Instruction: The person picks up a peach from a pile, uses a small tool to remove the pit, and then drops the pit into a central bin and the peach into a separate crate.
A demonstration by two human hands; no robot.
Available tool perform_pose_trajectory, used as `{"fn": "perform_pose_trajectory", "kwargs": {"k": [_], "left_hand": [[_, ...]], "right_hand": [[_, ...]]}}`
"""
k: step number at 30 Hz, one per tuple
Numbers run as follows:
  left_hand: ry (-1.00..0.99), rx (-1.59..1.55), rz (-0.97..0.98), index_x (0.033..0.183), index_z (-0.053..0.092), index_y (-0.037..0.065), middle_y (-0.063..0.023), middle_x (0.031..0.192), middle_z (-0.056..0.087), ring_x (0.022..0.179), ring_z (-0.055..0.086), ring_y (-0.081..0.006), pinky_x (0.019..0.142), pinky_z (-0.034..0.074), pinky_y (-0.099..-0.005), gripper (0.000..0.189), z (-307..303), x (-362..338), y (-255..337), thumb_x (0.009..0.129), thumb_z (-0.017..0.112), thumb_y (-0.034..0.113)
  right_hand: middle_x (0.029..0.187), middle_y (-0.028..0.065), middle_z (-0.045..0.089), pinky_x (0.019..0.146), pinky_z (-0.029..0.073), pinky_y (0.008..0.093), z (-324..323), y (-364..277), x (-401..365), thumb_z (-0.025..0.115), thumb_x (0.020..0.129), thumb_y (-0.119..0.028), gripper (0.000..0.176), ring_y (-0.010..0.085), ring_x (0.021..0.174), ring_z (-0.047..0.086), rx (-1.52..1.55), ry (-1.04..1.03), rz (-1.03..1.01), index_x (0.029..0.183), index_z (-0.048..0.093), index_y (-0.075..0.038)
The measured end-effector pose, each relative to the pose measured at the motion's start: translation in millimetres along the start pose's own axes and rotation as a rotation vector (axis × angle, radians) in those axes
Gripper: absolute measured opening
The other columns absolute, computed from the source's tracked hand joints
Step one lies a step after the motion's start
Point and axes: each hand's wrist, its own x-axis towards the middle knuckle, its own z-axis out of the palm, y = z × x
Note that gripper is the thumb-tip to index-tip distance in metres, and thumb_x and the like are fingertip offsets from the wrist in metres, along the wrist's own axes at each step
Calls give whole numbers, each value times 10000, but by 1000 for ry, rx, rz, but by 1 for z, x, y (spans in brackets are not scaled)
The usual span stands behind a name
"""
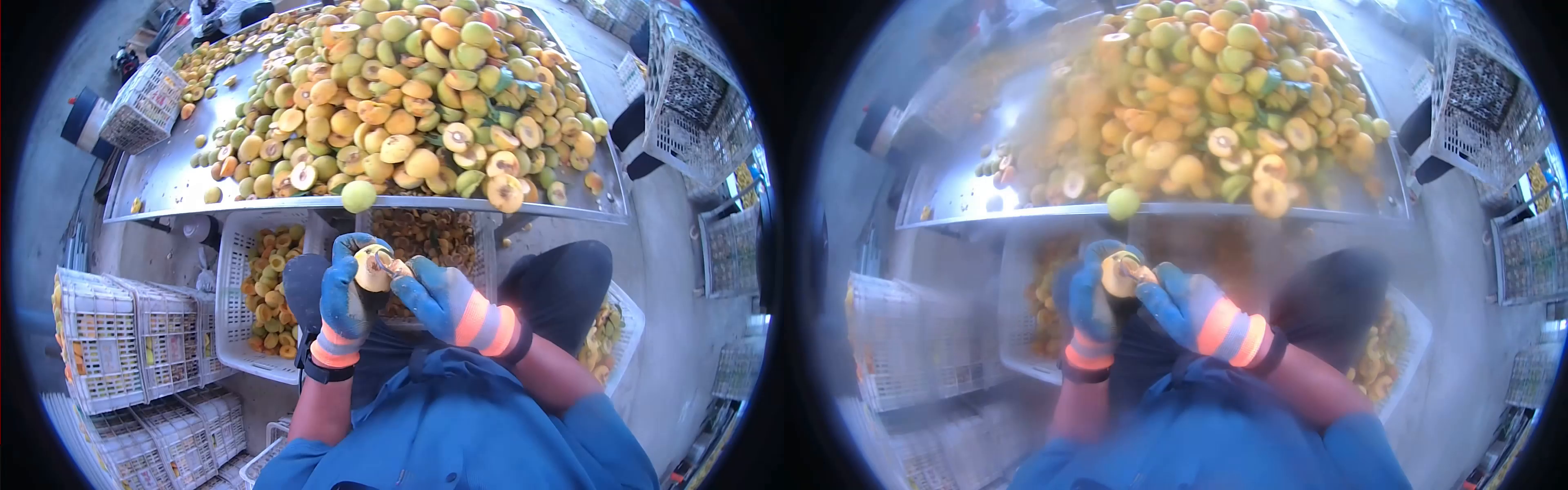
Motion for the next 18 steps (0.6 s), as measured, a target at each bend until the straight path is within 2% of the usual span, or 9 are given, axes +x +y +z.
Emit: {"fn": "perform_pose_trajectory", "kwargs": {"k": [3, 5, 6, 8, 9, 10, 13, 16, 18], "left_hand": [[-29, 87, 44, 1333, 585, 77, -64, 1172, 651, 1052, 646, -148, 874, 562, -274, 400, 19, -10, -14, 1074, 455, 353], [77, -55, -18, 1375, 581, 77, -52, 1160, 655, 1053, 644, -140, 870, 561, -264, 424, 34, -16, -20, 1101, 453, 374], [88, -66, -17, 1414, 572, 65, -60, 1151, 657, 1042, 648, -146, 872, 567, -267, 390, 33, -17, -26, 1119, 512, 313], [93, 221, 185, 1417, 568, 55, -70, 1150, 654, 1030, 652, -148, 878, 573, -278, 351, 32, -23, -43, 1095, 572, 195], [97, 361, 287, 1418, 567, 49, -74, 1149, 653, 1023, 654, -150, 880, 576, -283, 348, 32, -25, -52, 1083, 602, 137], [141, 554, 466, 1351, 583, 39, -123, 1174, 665, 1007, 656, -159, 886, 580, -289, 319, 33, -27, -63, 1039, 635, -1], [207, 411, 496, 1246, 593, 34, -175, 1207, 679, 1016, 655, -181, 887, 579, -306, 221, 28, -27, -81, 1034, 639, -10], [218, 669, 670, 1167, 582, 35, -216, 1264, 673, 1023, 657, -208, 866, 580, -324, 173, 25, -29, -87, 1019, 619, -46], [186, 695, 729, 1166, 577, 25, -199, 1243, 673, 999, 658, -201, 840, 580, -332, 217, 17, -24, -92, 979, 641, -64]], "right_hand": [[776, 248, 674, 625, 504, 513, -2, 4, -24, 636, 1064, -224, 223, 472, 731, 680, -12, 36, 88, 1022, 603, -7], [785, 254, 674, 640, 508, 511, 0, 4, -33, 621, 1072, -225, 229, 469, 747, 684, 109, 94, 173, 1024, 602, -2], [791, 258, 674, 649, 510, 508, 1, 7, -37, 612, 1077, -227, 235, 467, 759, 686, 97, 92, 116, 1031, 604, 3], [802, 268, 672, 666, 513, 503, 4, 16, -44, 594, 1086, -232, 249, 463, 783, 690, 72, 86, 8, 1044, 609, 12], [821, 271, 678, 675, 515, 500, 6, 17, -47, 589, 1088, -235, 255, 464, 789, 689, 73, 76, 47, 1048, 613, 16], [840, 274, 683, 684, 517, 498, 7, 18, -50, 584, 1091, -238, 262, 464, 796, 689, 74, 64, 84, 1052, 618, 19], [890, 279, 696, 701, 517, 495, 8, 17, -53, 569, 1097, -247, 284, 466, 809, 685, 62, 44, 115, 1068, 630, 28], [936, 279, 705, 711, 517, 493, 9, 14, -55, 555, 1104, -258, 306, 460, 837, 686, 124, 32, 183, 1095, 641, 35], [959, 278, 709, 721, 519, 490, 7, 12, -57, 544, 1107, -263, 320, 452, 866, 690, 153, -3, 213, 1124, 644, 40]]}}
